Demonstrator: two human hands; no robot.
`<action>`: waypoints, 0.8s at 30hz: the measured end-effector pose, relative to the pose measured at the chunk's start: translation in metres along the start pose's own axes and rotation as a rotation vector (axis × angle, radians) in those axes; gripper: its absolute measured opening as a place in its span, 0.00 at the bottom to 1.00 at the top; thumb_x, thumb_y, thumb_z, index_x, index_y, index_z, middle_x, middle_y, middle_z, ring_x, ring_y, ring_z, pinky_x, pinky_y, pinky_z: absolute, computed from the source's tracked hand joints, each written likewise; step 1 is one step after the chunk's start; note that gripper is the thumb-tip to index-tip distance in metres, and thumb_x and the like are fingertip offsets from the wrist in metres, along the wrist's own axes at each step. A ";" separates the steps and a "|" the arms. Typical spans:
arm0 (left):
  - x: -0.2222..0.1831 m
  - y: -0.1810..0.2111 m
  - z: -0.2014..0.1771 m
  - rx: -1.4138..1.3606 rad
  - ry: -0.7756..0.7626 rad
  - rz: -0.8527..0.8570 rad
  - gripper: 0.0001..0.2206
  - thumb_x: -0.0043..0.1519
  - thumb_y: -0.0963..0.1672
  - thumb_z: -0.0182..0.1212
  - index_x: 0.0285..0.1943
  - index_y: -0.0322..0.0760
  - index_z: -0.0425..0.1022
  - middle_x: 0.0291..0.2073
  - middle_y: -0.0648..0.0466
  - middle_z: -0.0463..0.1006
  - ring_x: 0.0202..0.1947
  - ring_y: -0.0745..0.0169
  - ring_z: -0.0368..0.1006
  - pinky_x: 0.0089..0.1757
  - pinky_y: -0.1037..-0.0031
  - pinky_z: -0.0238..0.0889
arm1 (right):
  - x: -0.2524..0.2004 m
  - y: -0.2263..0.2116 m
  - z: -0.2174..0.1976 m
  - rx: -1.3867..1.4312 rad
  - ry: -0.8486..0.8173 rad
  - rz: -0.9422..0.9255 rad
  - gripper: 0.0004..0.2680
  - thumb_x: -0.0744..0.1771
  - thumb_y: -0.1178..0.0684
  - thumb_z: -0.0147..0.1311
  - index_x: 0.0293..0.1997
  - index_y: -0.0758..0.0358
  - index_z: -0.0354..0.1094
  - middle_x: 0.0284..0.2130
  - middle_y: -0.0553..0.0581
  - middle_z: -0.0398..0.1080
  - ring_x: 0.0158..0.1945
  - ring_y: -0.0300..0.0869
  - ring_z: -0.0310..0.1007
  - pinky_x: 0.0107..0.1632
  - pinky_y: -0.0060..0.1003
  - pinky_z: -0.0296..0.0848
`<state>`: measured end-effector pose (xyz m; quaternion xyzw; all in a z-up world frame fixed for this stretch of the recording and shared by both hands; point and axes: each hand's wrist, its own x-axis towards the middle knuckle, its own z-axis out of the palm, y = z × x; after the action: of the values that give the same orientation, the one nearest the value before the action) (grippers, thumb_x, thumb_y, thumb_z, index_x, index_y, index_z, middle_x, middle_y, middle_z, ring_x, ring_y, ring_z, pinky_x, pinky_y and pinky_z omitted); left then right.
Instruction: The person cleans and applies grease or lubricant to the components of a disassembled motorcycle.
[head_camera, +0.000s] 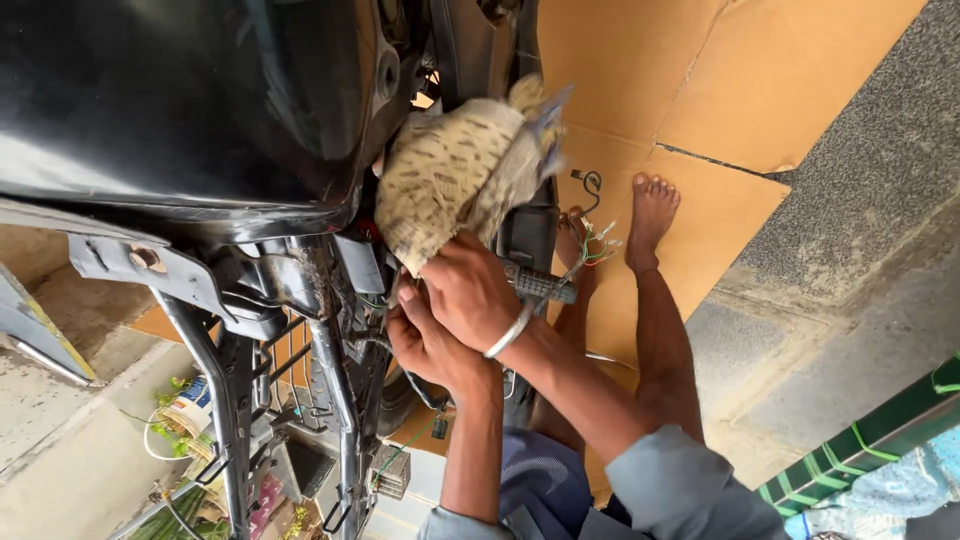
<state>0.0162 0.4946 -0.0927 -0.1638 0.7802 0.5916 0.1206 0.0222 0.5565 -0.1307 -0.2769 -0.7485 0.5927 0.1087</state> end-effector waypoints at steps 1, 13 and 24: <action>-0.003 0.004 0.002 -0.080 0.009 0.008 0.11 0.70 0.44 0.56 0.54 0.29 0.76 0.46 0.48 0.81 0.42 0.62 0.76 0.43 0.72 0.71 | -0.004 -0.007 -0.002 0.012 0.039 -0.004 0.05 0.65 0.63 0.57 0.42 0.66 0.76 0.37 0.59 0.75 0.40 0.51 0.74 0.49 0.45 0.72; -0.006 -0.004 -0.001 0.041 0.008 0.120 0.18 0.70 0.47 0.56 0.60 0.25 0.67 0.60 0.46 0.74 0.60 0.57 0.71 0.60 0.65 0.65 | -0.028 0.024 -0.059 -0.151 -0.031 -0.035 0.17 0.57 0.68 0.55 0.49 0.68 0.75 0.50 0.63 0.75 0.54 0.55 0.73 0.58 0.44 0.73; -0.009 -0.020 -0.021 -0.082 -0.111 0.103 0.17 0.74 0.47 0.53 0.62 0.25 0.63 0.59 0.44 0.74 0.59 0.60 0.70 0.61 0.67 0.64 | -0.029 0.030 0.004 -0.268 0.076 -0.363 0.08 0.65 0.53 0.56 0.46 0.59 0.77 0.50 0.52 0.73 0.57 0.48 0.70 0.58 0.47 0.71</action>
<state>0.0320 0.4709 -0.1011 -0.0953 0.7548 0.6367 0.1260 0.0528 0.5413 -0.1558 -0.1716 -0.8534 0.4479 0.2039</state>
